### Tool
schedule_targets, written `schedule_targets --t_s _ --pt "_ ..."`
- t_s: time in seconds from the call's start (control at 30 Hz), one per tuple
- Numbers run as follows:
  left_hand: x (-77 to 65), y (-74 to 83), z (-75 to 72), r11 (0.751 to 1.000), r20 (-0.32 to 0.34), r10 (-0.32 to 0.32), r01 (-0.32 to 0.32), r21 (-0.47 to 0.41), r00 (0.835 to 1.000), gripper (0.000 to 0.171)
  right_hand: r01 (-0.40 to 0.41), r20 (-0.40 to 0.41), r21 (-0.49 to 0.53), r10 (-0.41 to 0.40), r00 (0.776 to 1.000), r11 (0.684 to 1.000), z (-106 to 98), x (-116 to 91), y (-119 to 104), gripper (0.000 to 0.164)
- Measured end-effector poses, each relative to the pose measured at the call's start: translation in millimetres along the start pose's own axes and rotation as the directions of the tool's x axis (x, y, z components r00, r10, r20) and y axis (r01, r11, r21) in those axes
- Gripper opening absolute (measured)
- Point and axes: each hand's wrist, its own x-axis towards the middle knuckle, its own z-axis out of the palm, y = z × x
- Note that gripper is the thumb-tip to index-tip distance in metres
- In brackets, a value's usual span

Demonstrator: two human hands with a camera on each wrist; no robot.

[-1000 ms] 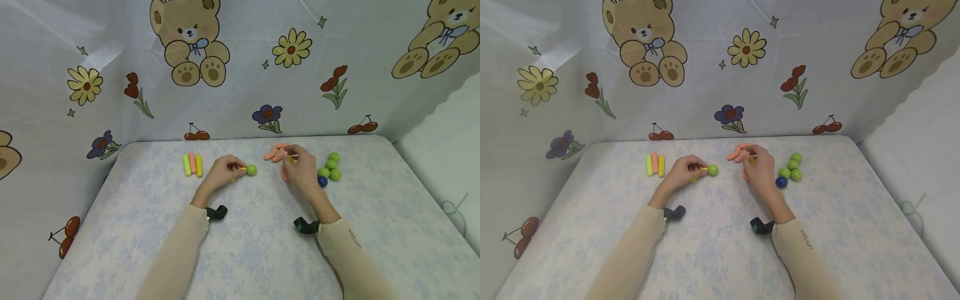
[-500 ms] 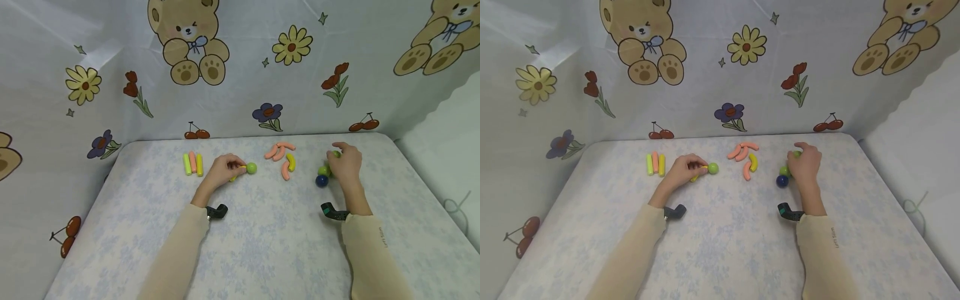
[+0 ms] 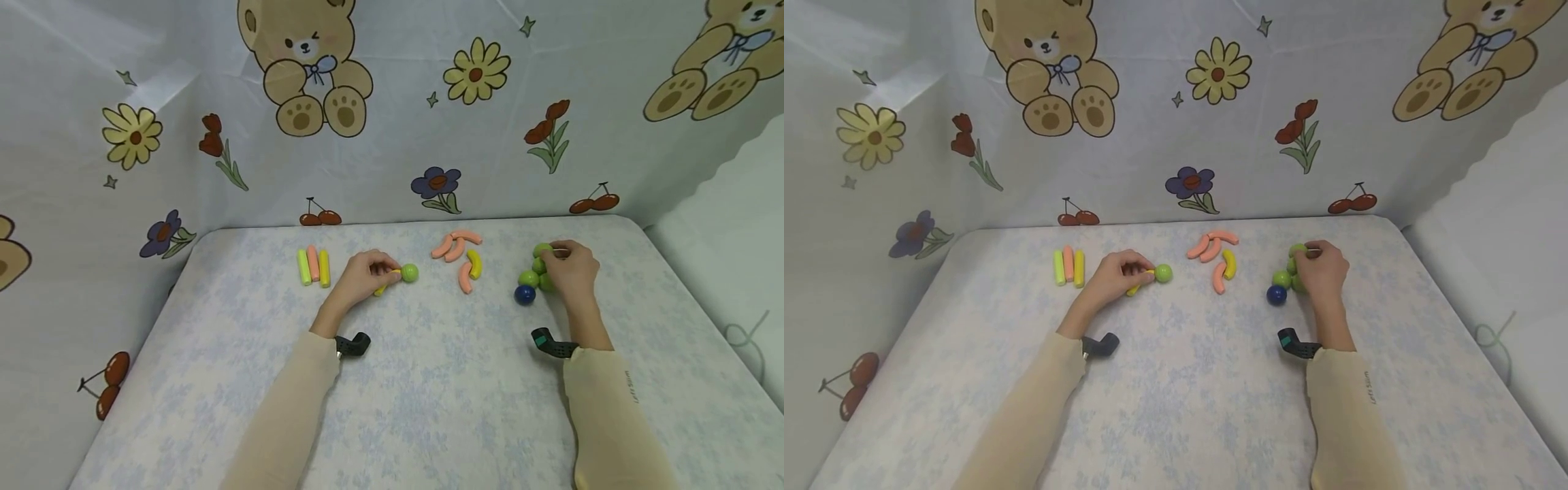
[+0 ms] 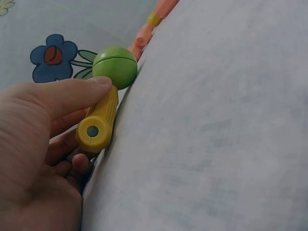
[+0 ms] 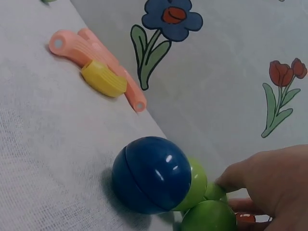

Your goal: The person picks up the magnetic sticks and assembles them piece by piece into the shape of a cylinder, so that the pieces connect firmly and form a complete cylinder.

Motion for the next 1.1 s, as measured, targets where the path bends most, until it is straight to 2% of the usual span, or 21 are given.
schedule_targets --t_s 0.23,0.37,0.5,0.6,0.7,0.77,0.83,0.97,1.1 --pt "0.0 2.6 -1.9 1.0 -0.007 0.009 -0.009 0.008 1.0 0.009 0.036 0.019 0.007 -0.036 0.999 0.999 2 1 -2 0.052" --pt "-1.1 3.6 -2.7 1.0 -0.004 0.017 -0.017 0.001 1.0 0.009 0.058 -0.023 0.022 -0.057 0.998 0.998 6 1 -1 0.05" --pt "-1.5 3.1 -2.8 1.0 -0.012 0.014 -0.014 -0.006 1.0 0.007 0.069 -0.098 0.055 -0.063 0.993 0.996 6 -1 -4 0.049" --pt "-1.6 2.3 -1.6 1.0 -0.02 0.006 -0.006 -0.008 1.0 0.007 0.12 -0.146 0.076 -0.108 0.983 0.99 5 -3 -11 0.048" --pt "0.2 3.1 1.0 1.0 -0.016 0.005 -0.005 -0.014 1.0 0.007 0.209 -0.159 0.08 -0.195 0.968 0.975 5 -11 -22 0.045" --pt "1.2 3.4 2.3 1.0 -0.014 0.007 -0.007 -0.017 1.0 0.008 0.293 -0.151 0.073 -0.28 0.948 0.953 11 -20 -33 0.042" --pt "1.6 3.9 2.8 1.0 -0.012 0.01 -0.01 -0.019 1.0 0.008 0.374 -0.108 0.074 -0.365 0.925 0.924 20 -30 -46 0.038" --pt "0.9 3.0 1.7 1.0 -0.018 0.003 -0.003 -0.014 1.0 0.008 0.483 0.058 0.107 -0.491 0.869 0.869 46 -53 -69 0.033" --pt "0.3 1.2 0.2 1.0 -0.028 0.001 -0.001 -0.007 1.0 0.009 0.54 0.222 0.164 -0.565 0.795 0.825 73 -76 -87 0.028"
